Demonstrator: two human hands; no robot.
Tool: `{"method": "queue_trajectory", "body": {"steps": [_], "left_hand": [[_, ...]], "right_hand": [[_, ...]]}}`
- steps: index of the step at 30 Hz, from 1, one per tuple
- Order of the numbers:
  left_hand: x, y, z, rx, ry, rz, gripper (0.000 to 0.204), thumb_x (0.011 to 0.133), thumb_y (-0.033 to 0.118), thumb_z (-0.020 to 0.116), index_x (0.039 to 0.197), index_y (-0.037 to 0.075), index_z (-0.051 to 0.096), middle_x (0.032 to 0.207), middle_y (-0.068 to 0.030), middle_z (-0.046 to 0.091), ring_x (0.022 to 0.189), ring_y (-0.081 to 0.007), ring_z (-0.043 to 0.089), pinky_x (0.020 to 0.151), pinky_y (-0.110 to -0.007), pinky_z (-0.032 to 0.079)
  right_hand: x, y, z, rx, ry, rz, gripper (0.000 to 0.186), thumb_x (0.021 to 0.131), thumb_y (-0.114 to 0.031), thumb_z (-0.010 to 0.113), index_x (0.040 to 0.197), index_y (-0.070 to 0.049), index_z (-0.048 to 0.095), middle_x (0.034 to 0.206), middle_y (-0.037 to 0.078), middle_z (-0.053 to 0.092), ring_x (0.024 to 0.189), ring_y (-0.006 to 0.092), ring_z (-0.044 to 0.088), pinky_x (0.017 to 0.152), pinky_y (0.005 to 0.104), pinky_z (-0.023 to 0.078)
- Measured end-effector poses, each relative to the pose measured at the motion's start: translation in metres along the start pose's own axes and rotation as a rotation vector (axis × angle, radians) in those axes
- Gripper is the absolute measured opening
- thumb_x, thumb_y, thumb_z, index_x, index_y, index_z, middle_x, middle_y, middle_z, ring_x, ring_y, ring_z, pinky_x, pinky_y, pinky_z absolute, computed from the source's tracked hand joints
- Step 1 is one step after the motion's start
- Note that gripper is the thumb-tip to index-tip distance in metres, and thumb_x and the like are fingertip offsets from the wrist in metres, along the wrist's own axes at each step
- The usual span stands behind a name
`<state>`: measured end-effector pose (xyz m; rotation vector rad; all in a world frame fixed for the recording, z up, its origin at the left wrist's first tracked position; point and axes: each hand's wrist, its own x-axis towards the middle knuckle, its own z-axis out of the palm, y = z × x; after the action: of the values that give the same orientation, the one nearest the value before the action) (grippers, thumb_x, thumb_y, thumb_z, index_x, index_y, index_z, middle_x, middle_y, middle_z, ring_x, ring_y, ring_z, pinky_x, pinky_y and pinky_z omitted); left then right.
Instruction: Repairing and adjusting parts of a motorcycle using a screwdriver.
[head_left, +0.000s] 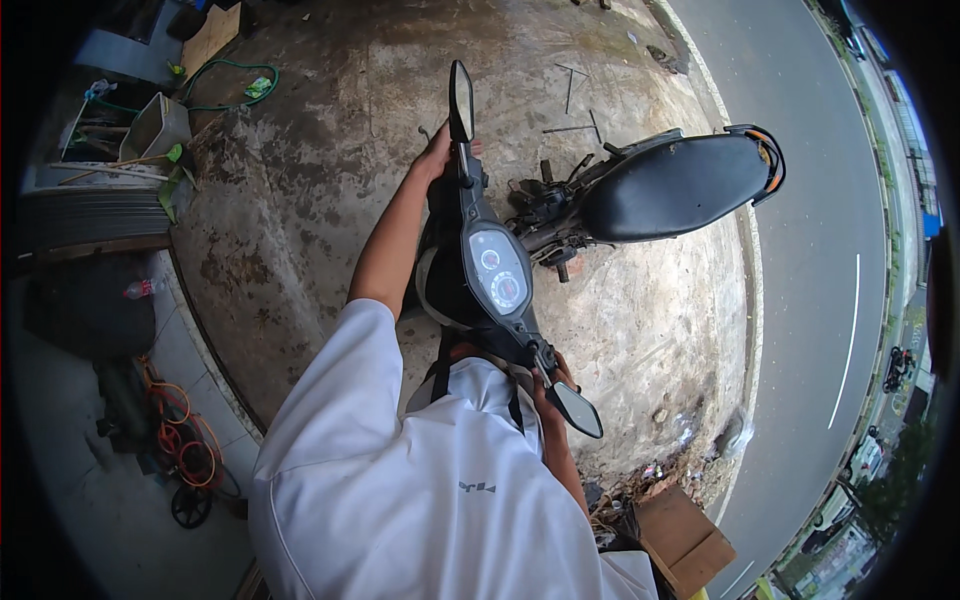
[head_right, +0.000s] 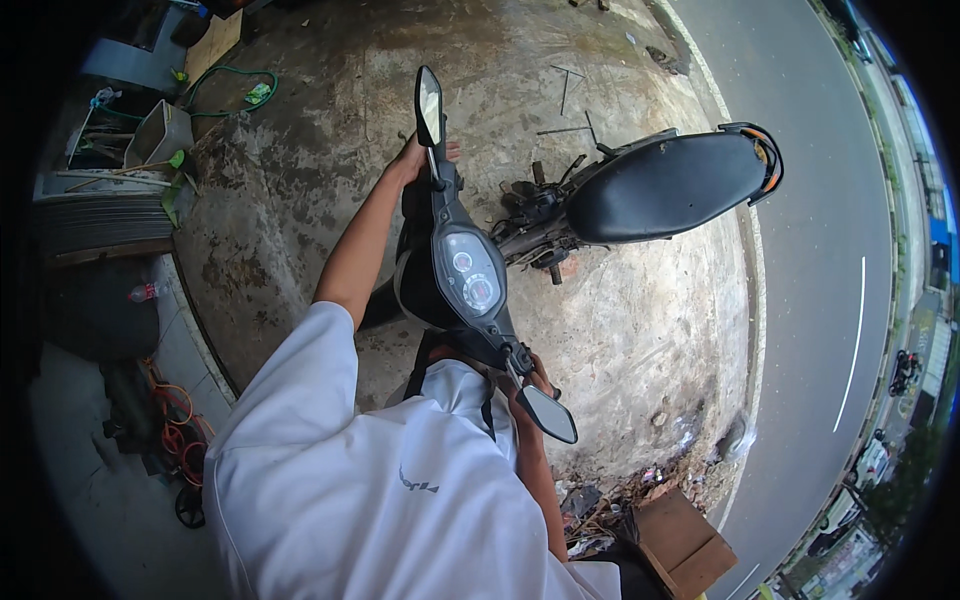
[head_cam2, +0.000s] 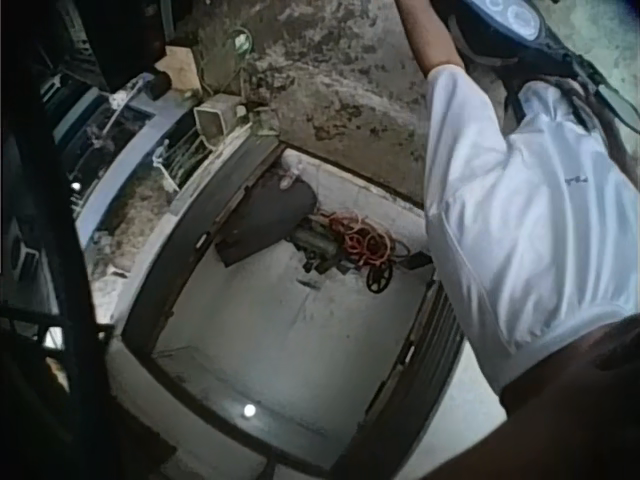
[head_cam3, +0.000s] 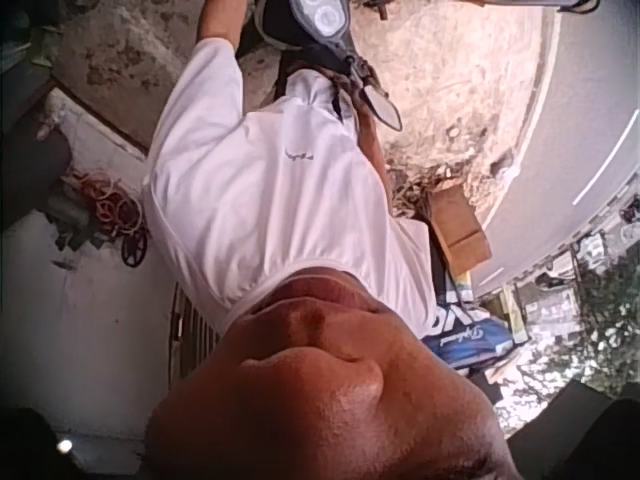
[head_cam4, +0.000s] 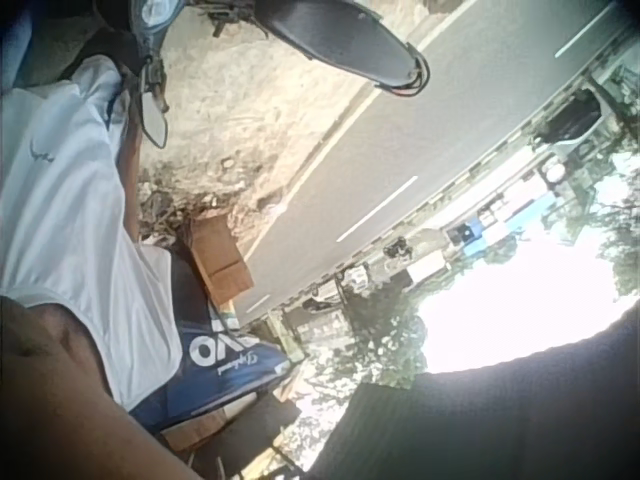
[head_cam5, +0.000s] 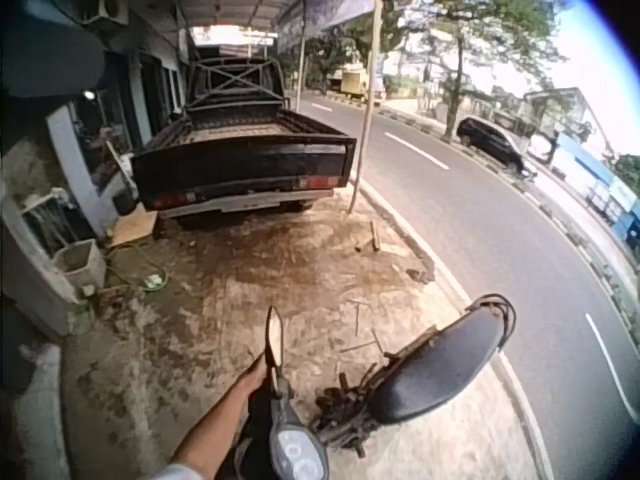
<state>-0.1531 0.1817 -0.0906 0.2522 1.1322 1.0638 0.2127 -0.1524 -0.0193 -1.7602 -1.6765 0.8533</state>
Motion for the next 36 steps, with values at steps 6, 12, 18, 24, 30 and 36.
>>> {"method": "queue_trajectory", "body": {"steps": [6,12,18,24,30,36], "left_hand": [[0.004,-0.017,-0.002,0.062,-0.197,0.030,0.038,0.092,0.041,0.049,0.106,0.005,0.049,0.087,-0.0160,0.064,0.077,-0.0320,0.066,0.071,-0.043,0.054],[0.011,-0.031,-0.001,0.224,0.007,0.218,0.027,0.096,0.030,0.044,0.092,0.003,0.048,0.065,-0.0087,0.054,0.068,-0.0298,0.066,0.063,-0.042,0.055],[0.014,-0.016,0.002,0.313,0.114,0.201,0.026,0.094,0.017,0.045,0.077,-0.001,0.051,0.068,-0.0134,0.058,0.063,-0.0272,0.065,0.061,-0.044,0.057],[0.006,-0.011,0.002,-0.013,-0.042,0.000,0.042,0.093,0.041,0.042,0.090,0.001,0.054,0.077,-0.0119,0.062,0.071,-0.0241,0.064,0.068,-0.036,0.055],[0.013,-0.022,-0.005,0.245,0.055,0.246,0.045,0.095,0.042,0.040,0.095,-0.001,0.056,0.078,-0.0118,0.062,0.065,-0.0228,0.062,0.065,-0.034,0.054],[-0.056,-0.013,0.028,0.741,0.558,0.734,0.019,0.082,0.006,0.051,0.100,0.003,0.055,0.093,-0.0157,0.061,0.090,-0.0327,0.061,0.078,-0.040,0.048]], "right_hand": [[-0.008,0.010,-0.004,-0.009,-0.058,0.065,0.019,0.067,-0.007,0.065,0.061,0.001,0.048,0.108,0.023,0.062,0.055,0.0295,0.060,0.048,0.0341,0.043],[0.008,-0.019,-0.007,0.048,0.004,0.004,0.019,0.067,-0.007,0.067,0.063,0.002,0.050,0.108,0.024,0.062,0.068,0.0360,0.063,0.056,0.0362,0.049],[0.002,-0.008,-0.001,0.030,-0.004,-0.033,0.019,0.067,-0.008,0.068,0.066,0.002,0.052,0.108,0.023,0.062,0.072,0.0375,0.064,0.059,0.0362,0.050],[0.000,0.001,0.003,0.096,0.063,-0.100,0.029,0.067,-0.014,0.074,0.063,0.002,0.050,0.107,0.022,0.063,0.064,0.0309,0.063,0.052,0.0321,0.046],[-0.004,0.004,0.002,-0.001,0.035,-0.079,0.039,0.070,-0.025,0.075,0.061,0.001,0.048,0.111,0.020,0.062,0.056,0.0264,0.057,0.048,0.0339,0.041],[0.000,-0.001,0.001,-0.004,-0.031,-0.008,0.031,0.070,-0.021,0.073,0.062,0.000,0.052,0.112,0.019,0.062,0.062,0.0309,0.061,0.054,0.0349,0.046]]}}
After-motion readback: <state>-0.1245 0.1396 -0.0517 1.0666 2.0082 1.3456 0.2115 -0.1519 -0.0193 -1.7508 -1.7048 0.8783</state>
